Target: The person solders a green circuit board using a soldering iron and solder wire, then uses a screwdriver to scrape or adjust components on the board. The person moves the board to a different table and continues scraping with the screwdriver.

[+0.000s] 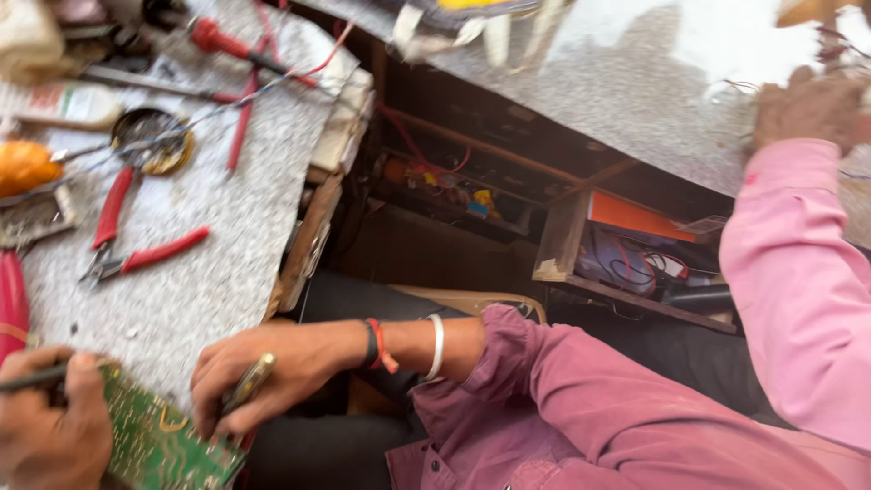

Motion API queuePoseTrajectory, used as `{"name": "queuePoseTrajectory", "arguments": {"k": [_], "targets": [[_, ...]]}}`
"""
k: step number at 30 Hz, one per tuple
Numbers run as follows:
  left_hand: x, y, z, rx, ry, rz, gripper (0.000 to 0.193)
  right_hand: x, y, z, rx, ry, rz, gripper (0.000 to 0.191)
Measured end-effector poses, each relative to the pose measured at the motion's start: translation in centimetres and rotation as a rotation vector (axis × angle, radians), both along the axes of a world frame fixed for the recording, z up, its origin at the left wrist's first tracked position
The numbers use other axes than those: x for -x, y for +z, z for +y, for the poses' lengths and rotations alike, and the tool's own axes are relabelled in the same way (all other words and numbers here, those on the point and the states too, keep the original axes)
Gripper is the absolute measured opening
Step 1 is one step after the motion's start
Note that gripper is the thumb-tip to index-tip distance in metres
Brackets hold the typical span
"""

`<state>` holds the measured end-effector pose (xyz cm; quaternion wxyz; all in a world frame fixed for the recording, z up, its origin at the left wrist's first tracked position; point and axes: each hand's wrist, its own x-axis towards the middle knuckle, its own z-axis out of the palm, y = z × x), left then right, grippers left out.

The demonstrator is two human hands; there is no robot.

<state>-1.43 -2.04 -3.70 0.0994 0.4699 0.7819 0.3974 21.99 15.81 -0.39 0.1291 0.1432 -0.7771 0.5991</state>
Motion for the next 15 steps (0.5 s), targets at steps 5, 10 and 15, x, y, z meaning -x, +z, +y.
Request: {"name": "queuePoseTrajectory", "arguments": {"k": [5,10,15], "targets": [[0.6,-1.7,0.2,-0.103,-0.003,-0.195,0.024,0.9,-1.5,-0.5,-0.016,0.018,0.063,0.017],[0.4,-1.8,0.7,-0.112,0.026,-0.218,0.030,0.5,-2.1,-0.4,0.014,0.008,0.073,0.017],[0.0,-1.9,1.2,-0.124,0.015,-0.264,0.036,0.2,-2.3,-0.2,0.010,0.008,0.075,0.017]]}}
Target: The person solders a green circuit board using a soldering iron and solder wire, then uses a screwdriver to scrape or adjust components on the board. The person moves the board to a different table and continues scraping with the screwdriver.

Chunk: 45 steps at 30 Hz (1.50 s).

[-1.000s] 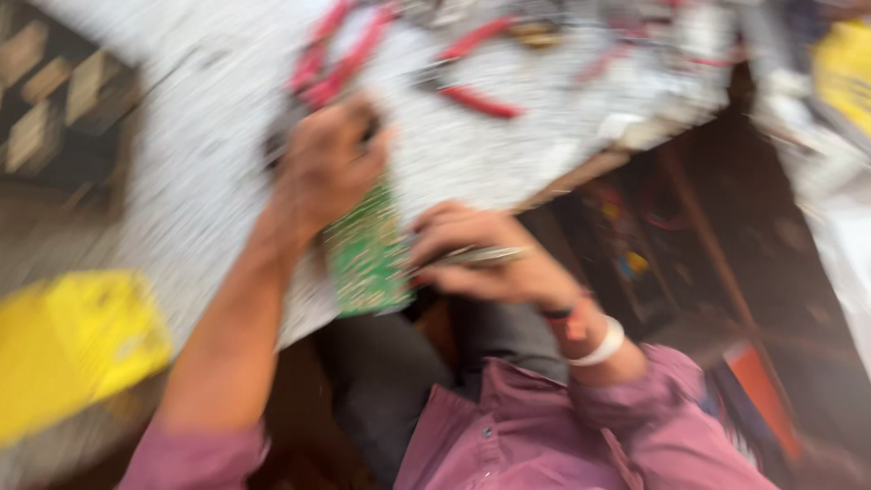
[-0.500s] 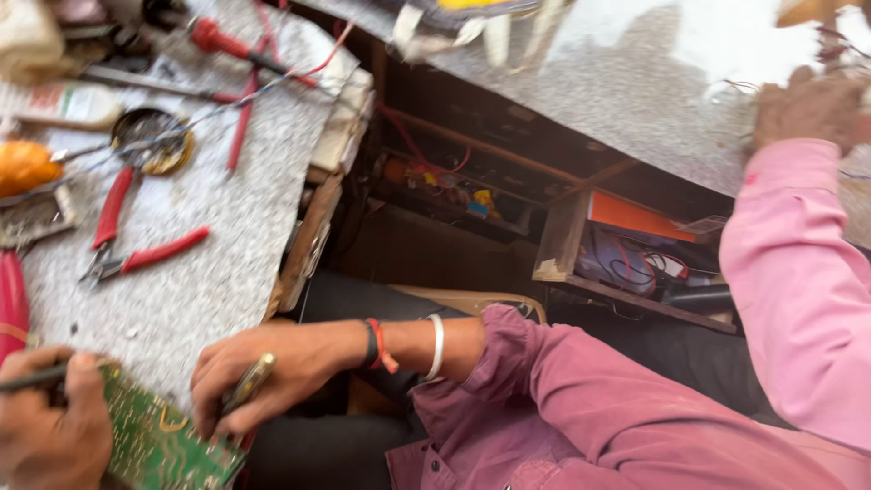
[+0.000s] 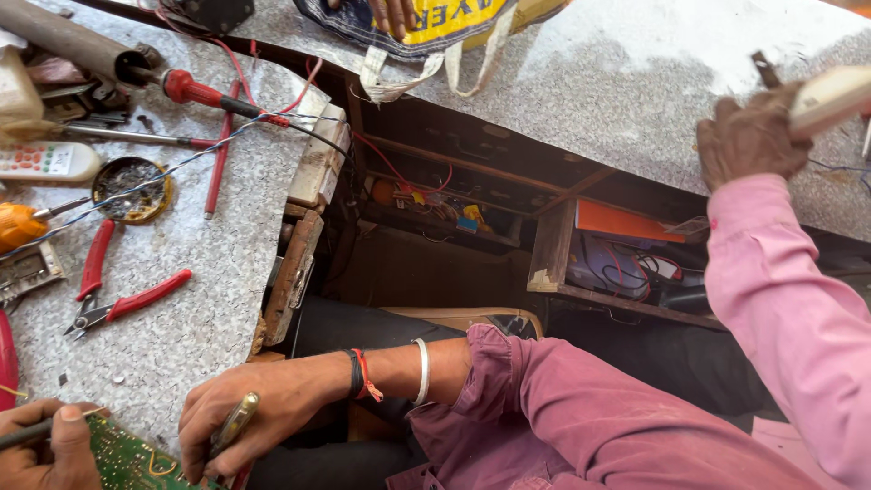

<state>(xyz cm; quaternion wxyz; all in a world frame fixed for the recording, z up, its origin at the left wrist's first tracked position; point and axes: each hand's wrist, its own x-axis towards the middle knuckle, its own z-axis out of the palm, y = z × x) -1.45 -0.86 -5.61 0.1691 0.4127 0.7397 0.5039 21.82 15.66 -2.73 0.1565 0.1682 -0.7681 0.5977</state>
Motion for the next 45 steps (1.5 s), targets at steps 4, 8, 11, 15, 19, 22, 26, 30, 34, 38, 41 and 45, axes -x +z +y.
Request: {"name": "queuePoseTrajectory", "arguments": {"k": [4,8,11,15,19,22,26,30,34,38,41,45], "targets": [[-0.1,-0.3,0.0,0.040,0.022,-0.001,0.035,-0.1,-0.1,0.1,0.002,0.001,-0.004,0.017],[0.0,-0.4,-0.4,0.043,0.017,0.019,0.035,-0.2,-0.1,0.1,0.026,-0.003,-0.001,0.018],[-0.3,-0.1,-0.4,0.018,0.006,0.049,0.032,-0.3,-0.1,0.3,0.027,-0.009,-0.016,0.019],[-0.6,0.9,0.4,0.045,0.018,0.083,0.029,-0.3,0.0,0.7,0.016,-0.017,-0.024,0.020],[-0.2,1.4,0.6,0.203,0.052,0.106,0.030,-0.1,0.0,0.8,0.002,-0.025,-0.024,0.020],[0.1,0.7,0.5,0.078,0.016,0.071,0.031,0.2,-0.1,0.9,0.008,-0.027,-0.027,0.020],[0.7,-0.3,0.5,-0.009,0.001,0.005,0.030,0.7,-0.4,1.0,0.019,-0.030,-0.022,0.019],[1.2,-0.2,0.5,0.007,0.000,0.012,0.033,1.2,-0.4,1.0,0.037,-0.005,-0.029,0.019],[1.7,0.2,0.4,0.033,-0.012,0.017,0.035,1.5,-0.4,1.1,0.024,-0.007,-0.025,0.020],[2.0,0.4,0.4,0.064,-0.003,0.016,0.035,1.6,-0.2,1.0,0.011,-0.024,-0.041,0.020],[2.2,0.1,0.1,0.064,0.012,0.011,0.036,1.8,-0.1,0.9,-0.002,-0.027,-0.050,0.021],[2.6,-0.4,-0.1,0.073,-0.004,0.031,0.037,1.7,0.0,0.8,0.008,-0.032,-0.060,0.020]]}}
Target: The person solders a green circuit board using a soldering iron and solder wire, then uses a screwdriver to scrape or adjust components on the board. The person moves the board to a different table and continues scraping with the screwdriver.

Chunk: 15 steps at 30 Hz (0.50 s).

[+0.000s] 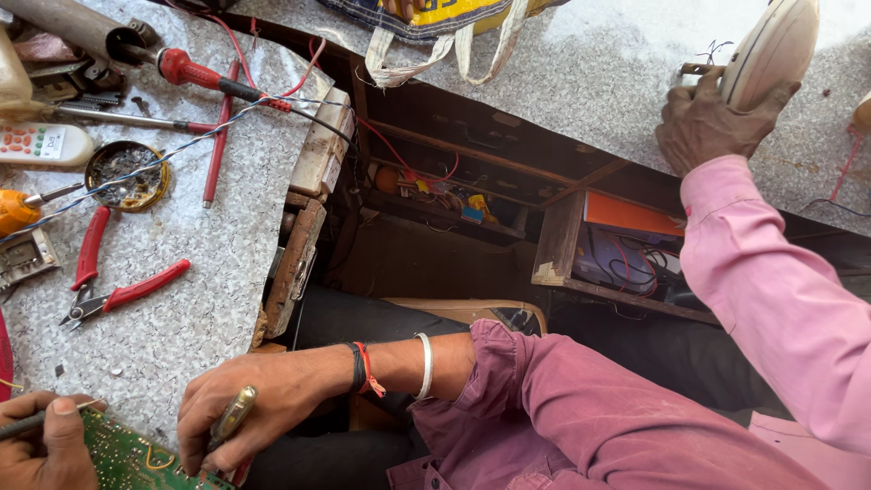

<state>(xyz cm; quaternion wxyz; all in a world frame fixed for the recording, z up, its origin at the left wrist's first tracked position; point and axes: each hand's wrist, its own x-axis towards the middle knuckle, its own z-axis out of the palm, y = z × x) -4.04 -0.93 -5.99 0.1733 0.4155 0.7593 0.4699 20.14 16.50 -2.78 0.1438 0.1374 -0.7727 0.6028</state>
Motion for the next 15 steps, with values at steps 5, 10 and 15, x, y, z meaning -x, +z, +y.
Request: {"name": "queuePoseTrajectory", "arguments": {"k": [5,10,15], "targets": [[0.03,-0.37,0.01,-0.014,0.016,-0.016,0.036,-0.14,-0.09,0.07,0.036,0.010,0.008,0.019],[-0.25,-0.50,0.06,0.018,0.037,0.016,0.040,-0.14,-0.14,0.14,0.031,0.018,0.029,0.020],[0.20,-0.29,0.43,0.087,0.030,0.047,0.044,-0.37,-0.07,0.24,0.010,0.028,0.028,0.020]]}}
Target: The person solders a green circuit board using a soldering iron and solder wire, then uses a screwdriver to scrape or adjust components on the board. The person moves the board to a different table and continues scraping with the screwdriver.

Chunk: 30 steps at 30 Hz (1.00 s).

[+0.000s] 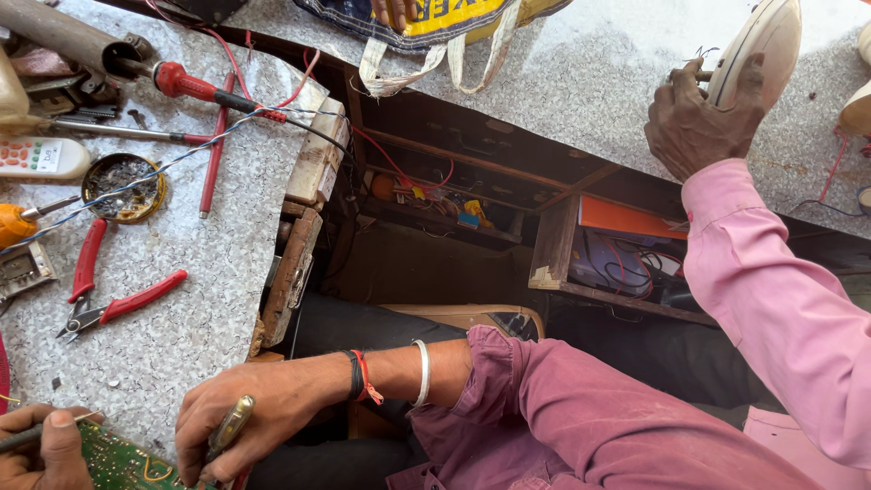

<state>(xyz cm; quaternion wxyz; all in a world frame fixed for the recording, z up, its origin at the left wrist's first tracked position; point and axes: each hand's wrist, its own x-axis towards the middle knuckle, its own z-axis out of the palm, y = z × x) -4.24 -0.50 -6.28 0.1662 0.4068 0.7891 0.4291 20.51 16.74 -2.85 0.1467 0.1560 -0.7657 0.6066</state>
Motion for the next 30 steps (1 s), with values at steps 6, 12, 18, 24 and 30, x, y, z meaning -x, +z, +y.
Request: {"name": "queuePoseTrajectory", "arguments": {"k": [6,12,18,24,30], "targets": [[-0.11,0.08,0.07,-0.018,-0.021,-0.003,0.044,-0.14,-0.10,0.05,0.008,0.002,-0.011,0.020],[-0.25,0.23,0.00,-0.052,-0.037,0.002,0.041,-0.14,-0.42,0.07,-0.010,-0.007,-0.005,0.020],[-0.40,0.35,0.07,-0.036,-0.028,0.004,0.040,-0.17,-0.39,0.17,-0.001,-0.002,-0.008,0.020],[-0.32,0.46,0.17,-0.032,-0.039,0.007,0.041,-0.33,-0.04,0.26,-0.024,-0.010,-0.021,0.021],[-0.26,0.53,0.03,-0.009,-0.035,0.018,0.044,-0.54,0.11,0.27,-0.026,-0.022,-0.024,0.020]]}}
